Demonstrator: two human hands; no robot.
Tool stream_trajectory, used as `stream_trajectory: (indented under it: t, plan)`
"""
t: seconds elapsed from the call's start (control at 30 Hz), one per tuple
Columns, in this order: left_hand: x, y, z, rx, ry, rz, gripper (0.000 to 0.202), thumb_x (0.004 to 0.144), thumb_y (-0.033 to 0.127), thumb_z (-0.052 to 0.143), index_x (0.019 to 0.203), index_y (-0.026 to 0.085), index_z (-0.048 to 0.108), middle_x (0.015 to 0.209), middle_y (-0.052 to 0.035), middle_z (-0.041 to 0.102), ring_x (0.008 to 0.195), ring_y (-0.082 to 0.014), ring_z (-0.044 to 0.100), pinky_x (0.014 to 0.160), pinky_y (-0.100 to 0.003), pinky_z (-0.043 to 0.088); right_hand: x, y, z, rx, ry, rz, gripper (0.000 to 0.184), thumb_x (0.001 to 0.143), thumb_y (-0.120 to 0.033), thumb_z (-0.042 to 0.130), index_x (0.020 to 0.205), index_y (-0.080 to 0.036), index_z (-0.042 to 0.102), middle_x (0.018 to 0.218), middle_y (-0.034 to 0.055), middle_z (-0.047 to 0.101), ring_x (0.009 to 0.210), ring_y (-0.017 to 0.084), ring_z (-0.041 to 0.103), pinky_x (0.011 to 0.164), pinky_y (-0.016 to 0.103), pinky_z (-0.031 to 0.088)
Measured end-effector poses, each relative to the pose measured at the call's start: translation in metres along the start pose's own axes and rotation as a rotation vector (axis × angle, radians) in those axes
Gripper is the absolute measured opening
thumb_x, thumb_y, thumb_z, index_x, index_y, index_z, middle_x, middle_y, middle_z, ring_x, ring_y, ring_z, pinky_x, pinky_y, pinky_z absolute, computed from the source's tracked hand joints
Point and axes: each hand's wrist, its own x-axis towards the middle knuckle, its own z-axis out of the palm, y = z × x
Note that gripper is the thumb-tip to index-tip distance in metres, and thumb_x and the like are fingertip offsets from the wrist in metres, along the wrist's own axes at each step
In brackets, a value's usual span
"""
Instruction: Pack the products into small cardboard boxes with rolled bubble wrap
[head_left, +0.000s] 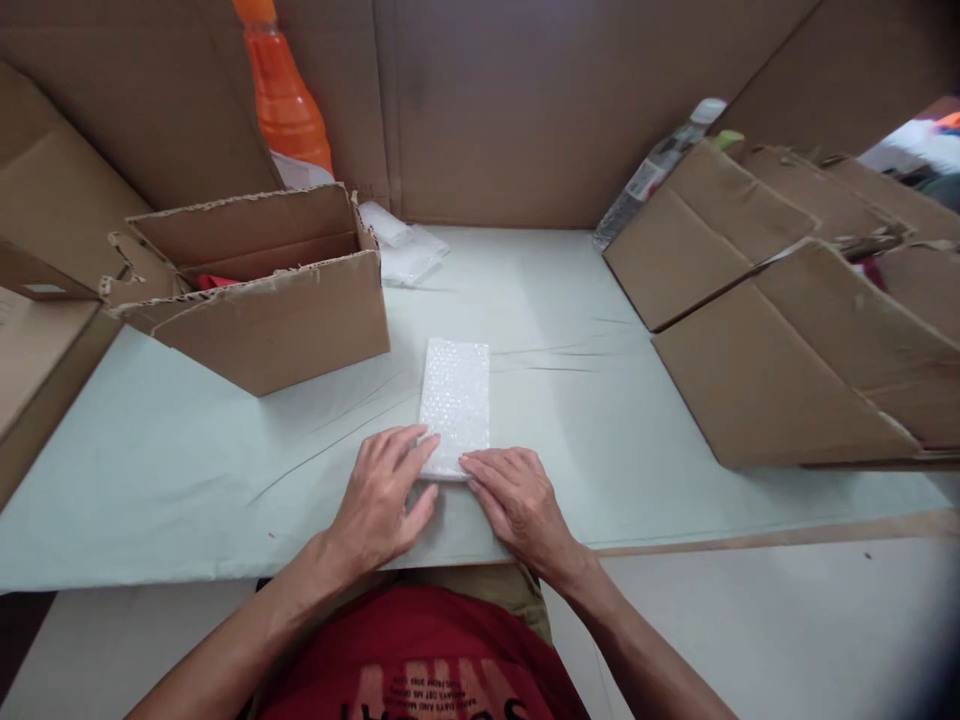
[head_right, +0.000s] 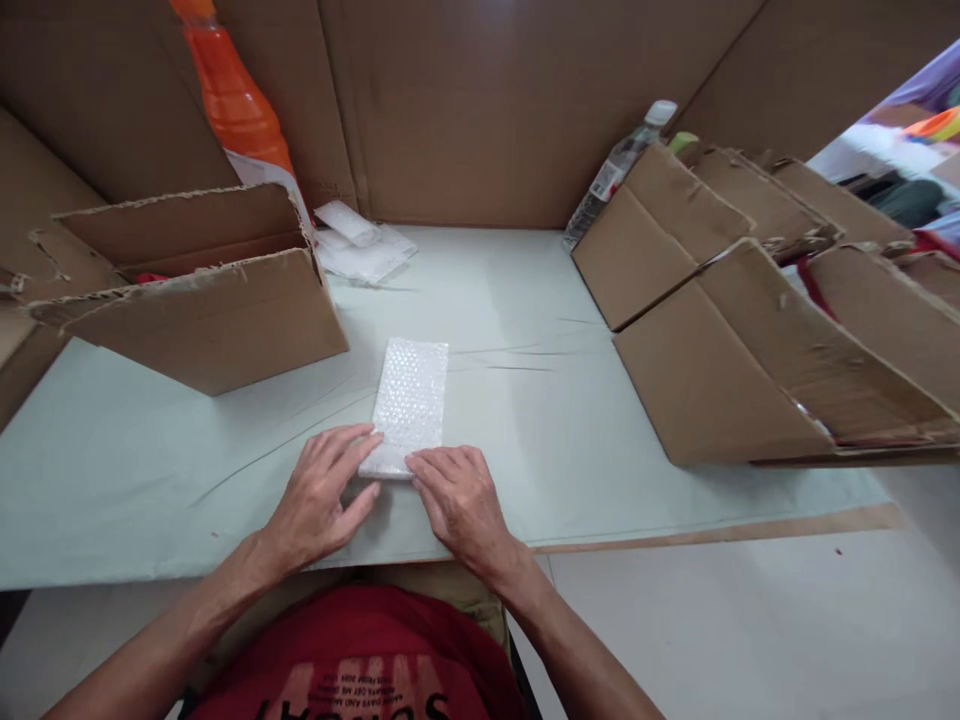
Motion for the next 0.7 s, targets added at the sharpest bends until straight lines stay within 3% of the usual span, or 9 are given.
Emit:
stream_trajectory:
  t: [0.07, 0.13, 0.23, 0.3, 0.37, 0.5, 0.6, 0.7]
  plan:
    - [-0.008, 0.002, -0.004, -0.070, -0.051, 0.053, 0.044, 0.090, 0.012, 0.054, 0.134, 0.016, 0.053, 0.118, -0.0118, 0.068, 0.108, -0.0264, 0.061, 0.094, -0.043, 0.046, 0.000, 0.000, -0.003, 0.137, -0.039, 0.058, 0.024, 0.099, -0.015, 0.053, 0.120, -0.020, 0.064, 0.102, 0.0047, 0.077, 0.089, 0.019, 0.070, 0.079, 0.035, 0.052]
    - [-0.011, 0.001, -0.004, -0.139, -0.083, 0.008, 0.044, 0.091, 0.010, 0.052, 0.134, 0.017, 0.051, 0.104, -0.0074, 0.071, 0.093, -0.0216, 0.064, 0.085, -0.038, 0.049, -0.002, -0.001, -0.007, 0.213, -0.054, 0.130, 0.025, 0.099, -0.019, 0.054, 0.123, -0.022, 0.063, 0.105, 0.0042, 0.077, 0.091, 0.018, 0.070, 0.080, 0.033, 0.054]
    - [-0.004, -0.003, 0.002, -0.153, -0.081, -0.115, 0.045, 0.091, 0.011, 0.053, 0.136, 0.015, 0.050, 0.101, -0.0069, 0.072, 0.083, -0.0204, 0.064, 0.078, -0.036, 0.051, -0.004, -0.004, -0.010, 0.087, 0.063, 0.142, 0.026, 0.097, -0.021, 0.056, 0.122, -0.021, 0.063, 0.119, 0.0102, 0.071, 0.105, 0.023, 0.067, 0.087, 0.038, 0.053]
    - [0.004, -0.006, 0.007, -0.089, -0.075, -0.156, 0.045, 0.091, 0.013, 0.053, 0.136, 0.015, 0.050, 0.107, -0.0095, 0.071, 0.087, -0.0229, 0.065, 0.079, -0.039, 0.051, -0.004, -0.005, -0.010, -0.044, 0.099, 0.077, 0.025, 0.095, -0.020, 0.060, 0.119, -0.020, 0.065, 0.125, 0.0137, 0.068, 0.113, 0.027, 0.063, 0.091, 0.043, 0.049]
    - [0.009, -0.007, 0.010, -0.031, -0.051, -0.149, 0.043, 0.092, 0.014, 0.051, 0.136, 0.015, 0.051, 0.115, -0.0125, 0.068, 0.099, -0.0262, 0.064, 0.085, -0.042, 0.051, -0.002, -0.005, -0.009, -0.120, 0.039, 0.008, 0.025, 0.093, -0.018, 0.061, 0.118, -0.018, 0.065, 0.126, 0.0140, 0.067, 0.116, 0.029, 0.061, 0.093, 0.046, 0.047]
    - [0.002, -0.004, 0.007, -0.065, -0.013, -0.025, 0.044, 0.092, 0.017, 0.055, 0.136, 0.017, 0.050, 0.125, -0.0143, 0.064, 0.114, -0.0283, 0.058, 0.097, -0.046, 0.046, 0.002, 0.000, -0.004, -0.102, -0.031, -0.026, 0.024, 0.095, -0.013, 0.057, 0.116, -0.018, 0.066, 0.117, 0.0117, 0.073, 0.106, 0.026, 0.065, 0.088, 0.043, 0.047]
    - [-0.011, 0.000, -0.001, -0.139, -0.061, -0.034, 0.047, 0.091, 0.013, 0.053, 0.137, 0.019, 0.049, 0.112, -0.0106, 0.068, 0.102, -0.0242, 0.061, 0.091, -0.042, 0.048, 0.001, 0.000, -0.006, 0.101, -0.086, 0.034, 0.025, 0.098, -0.017, 0.053, 0.120, -0.021, 0.065, 0.105, 0.0075, 0.076, 0.091, 0.021, 0.069, 0.081, 0.037, 0.052]
    - [-0.016, 0.000, -0.004, -0.165, -0.105, -0.137, 0.046, 0.091, 0.015, 0.054, 0.137, 0.018, 0.049, 0.093, -0.0052, 0.069, 0.082, -0.0203, 0.062, 0.080, -0.037, 0.051, -0.003, -0.004, -0.011, 0.195, -0.086, 0.097, 0.029, 0.099, -0.022, 0.053, 0.126, -0.023, 0.063, 0.108, 0.0072, 0.075, 0.096, 0.021, 0.070, 0.084, 0.037, 0.055]
